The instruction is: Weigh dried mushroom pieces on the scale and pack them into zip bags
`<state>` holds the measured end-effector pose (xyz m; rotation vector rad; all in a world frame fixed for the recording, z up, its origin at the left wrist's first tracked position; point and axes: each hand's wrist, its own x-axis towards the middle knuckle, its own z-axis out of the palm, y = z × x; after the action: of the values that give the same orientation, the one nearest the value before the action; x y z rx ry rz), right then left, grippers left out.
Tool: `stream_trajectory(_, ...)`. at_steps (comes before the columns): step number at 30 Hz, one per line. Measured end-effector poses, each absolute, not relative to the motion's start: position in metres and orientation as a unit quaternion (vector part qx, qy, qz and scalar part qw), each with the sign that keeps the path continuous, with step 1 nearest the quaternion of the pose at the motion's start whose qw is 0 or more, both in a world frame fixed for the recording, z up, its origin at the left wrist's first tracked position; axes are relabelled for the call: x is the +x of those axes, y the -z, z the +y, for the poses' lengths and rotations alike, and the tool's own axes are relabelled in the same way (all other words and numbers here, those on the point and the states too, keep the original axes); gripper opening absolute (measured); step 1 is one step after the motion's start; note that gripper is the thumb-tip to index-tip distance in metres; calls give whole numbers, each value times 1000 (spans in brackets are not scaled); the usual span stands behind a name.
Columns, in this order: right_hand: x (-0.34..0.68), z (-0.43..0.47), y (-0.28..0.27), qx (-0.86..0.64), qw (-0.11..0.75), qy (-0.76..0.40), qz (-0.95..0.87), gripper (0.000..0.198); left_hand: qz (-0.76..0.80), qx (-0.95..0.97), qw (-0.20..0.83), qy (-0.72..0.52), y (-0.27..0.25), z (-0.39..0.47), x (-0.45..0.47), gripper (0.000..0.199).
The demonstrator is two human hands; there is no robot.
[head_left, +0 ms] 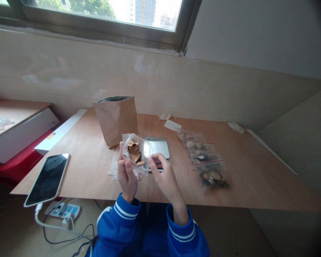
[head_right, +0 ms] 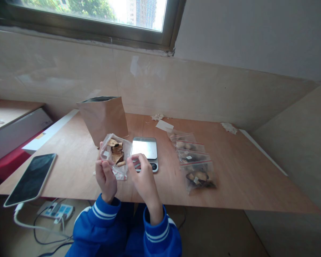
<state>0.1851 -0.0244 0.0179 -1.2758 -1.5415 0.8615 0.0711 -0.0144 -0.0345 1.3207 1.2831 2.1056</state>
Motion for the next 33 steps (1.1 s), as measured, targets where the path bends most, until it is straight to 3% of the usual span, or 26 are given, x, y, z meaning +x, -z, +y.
stream_trajectory(8,191,-26,-38,-568,508,-156,-629,13,485,437,182,-735,30,-19,77,30)
stream_trajectory(18,191,-35,-32,-484,550,-284,-619,14,427,526,237,-696,23,-26,80,33)
stream_trajectory(22,212,-37,-37,-449,524,-356,-631,18,419,478,232,-736,25,-16,69,19)
stream_trajectory(26,236,-32,-41,-420,464,-434,-648,21,406,474,321,-713,29,2,47,43)
stream_trajectory(30,250,-13,-30,-427,451,-475,-624,26,410,507,430,-624,33,15,38,32)
stream_trajectory(33,253,0,-9,-456,499,-475,-563,42,441,484,420,-628,37,20,47,29)
